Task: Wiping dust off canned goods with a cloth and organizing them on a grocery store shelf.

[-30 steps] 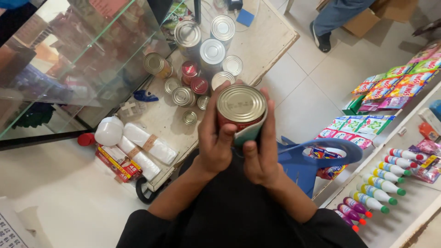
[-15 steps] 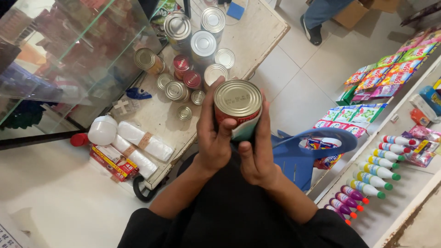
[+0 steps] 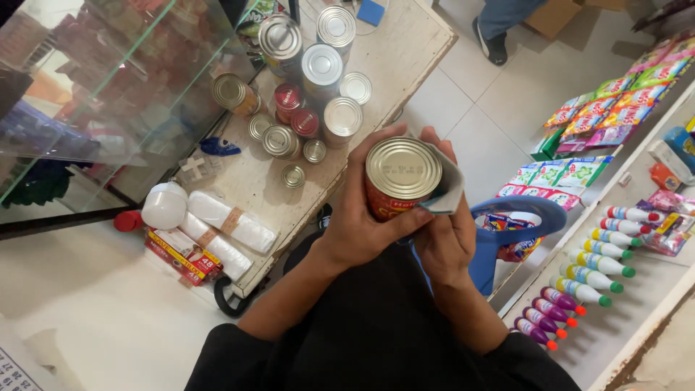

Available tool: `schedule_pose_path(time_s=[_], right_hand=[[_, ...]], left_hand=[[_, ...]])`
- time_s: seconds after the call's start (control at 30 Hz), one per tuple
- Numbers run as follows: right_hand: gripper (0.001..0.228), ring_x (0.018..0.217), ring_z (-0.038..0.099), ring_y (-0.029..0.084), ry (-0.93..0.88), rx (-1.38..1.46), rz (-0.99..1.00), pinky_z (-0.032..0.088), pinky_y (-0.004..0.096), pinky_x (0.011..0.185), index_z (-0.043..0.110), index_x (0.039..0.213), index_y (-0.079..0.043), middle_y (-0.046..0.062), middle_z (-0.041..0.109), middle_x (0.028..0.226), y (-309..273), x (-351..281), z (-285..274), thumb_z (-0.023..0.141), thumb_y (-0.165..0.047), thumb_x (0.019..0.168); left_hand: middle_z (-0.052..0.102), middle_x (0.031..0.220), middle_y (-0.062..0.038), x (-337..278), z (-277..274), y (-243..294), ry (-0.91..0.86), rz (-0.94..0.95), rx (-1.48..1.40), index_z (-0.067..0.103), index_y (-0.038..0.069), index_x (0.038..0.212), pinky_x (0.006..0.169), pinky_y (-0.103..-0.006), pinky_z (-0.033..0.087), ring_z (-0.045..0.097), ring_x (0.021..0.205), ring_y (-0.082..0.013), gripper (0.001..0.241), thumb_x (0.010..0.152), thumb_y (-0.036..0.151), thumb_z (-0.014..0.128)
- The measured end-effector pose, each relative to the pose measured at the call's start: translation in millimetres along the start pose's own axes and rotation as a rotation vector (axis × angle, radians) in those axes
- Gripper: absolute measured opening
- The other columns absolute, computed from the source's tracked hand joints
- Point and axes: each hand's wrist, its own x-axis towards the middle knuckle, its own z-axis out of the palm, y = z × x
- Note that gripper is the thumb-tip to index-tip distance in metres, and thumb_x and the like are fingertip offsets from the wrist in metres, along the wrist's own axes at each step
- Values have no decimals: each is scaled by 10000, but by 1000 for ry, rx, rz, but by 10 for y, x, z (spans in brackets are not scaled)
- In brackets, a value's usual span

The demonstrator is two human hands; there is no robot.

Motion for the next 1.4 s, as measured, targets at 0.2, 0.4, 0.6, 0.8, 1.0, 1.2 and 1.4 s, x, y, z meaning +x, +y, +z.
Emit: schedule_pose_path(time_s=[0.2, 0.4, 0.6, 0.8, 1.0, 1.2, 1.4], right_hand=[[595, 1590, 300, 335, 12, -10, 29, 222, 461, 1372, 267, 1593, 6, 210, 309, 1670, 131, 333, -98, 443, -125, 1040], [489, 1309, 513, 253, -71, -289, -69, 416, 389, 1207, 530, 1344, 26, 143, 520, 1393, 429, 1332, -515, 450, -366, 1063], [240, 1033, 554, 172, -234, -469, 9, 465, 290, 985, 600, 1205, -3, 98, 610, 1133, 1639, 3450, -1381, 453, -10, 1016], [293, 1042, 613, 266, -692, -811, -154, 514, 369, 939, 589, 1249, 78, 189, 631, 1130, 3020, 5390, -1656, 475, 110, 980], [365, 930, 587, 294, -924, -1011, -78, 501, 381, 819, 603, 1223, 29, 176, 635, 1075, 4844, 6852, -2081, 522, 33, 868], [639, 1128, 515, 457, -1238, -1396, -261, 421, 497, 945, 382, 1513, 49, 337, 524, 1299, 5295, 7175, -1679, 620, 1, 921], [812, 1214, 597, 423, -873, -1248, 324, 589, 454, 979, 293, 1572, -109, 306, 405, 1437, 5863, 7439, -1797, 706, -442, 956]], left_hand=[[478, 1504, -194, 206, -55, -96, 105, -74, 45, 271, 48, 1521, 1169, -418, 499, 596, 1345, -323, 829, 900, 253, 779], [541, 1420, -175, 569, -154, -331, 314, -99, 11, 285, 42, 1528, 1138, -389, 513, 625, 1278, -292, 854, 872, 256, 788], [578, 1368, -129, 1119, -200, -480, 584, -97, 6, 325, 65, 1515, 1115, -372, 523, 644, 1231, -256, 840, 847, 227, 809], [580, 1394, -110, 1424, -111, -640, 791, -60, -13, 316, 94, 1542, 1133, -373, 526, 643, 1252, -255, 892, 819, 189, 830], [610, 1349, -130, 1476, -47, -697, 945, -68, 35, 328, 87, 1524, 1093, -380, 548, 671, 1206, -268, 883, 804, 200, 826], [472, 1480, -136, 1458, -2, -802, 1033, -2, -168, 346, 54, 1523, 1171, -399, 470, 564, 1310, -263, 864, 805, 226, 795], [412, 1573, -140, 1474, -14, -846, 1067, 1, -92, 357, 46, 1512, 1217, -408, 446, 532, 1382, -283, 850, 805, 216, 798]])
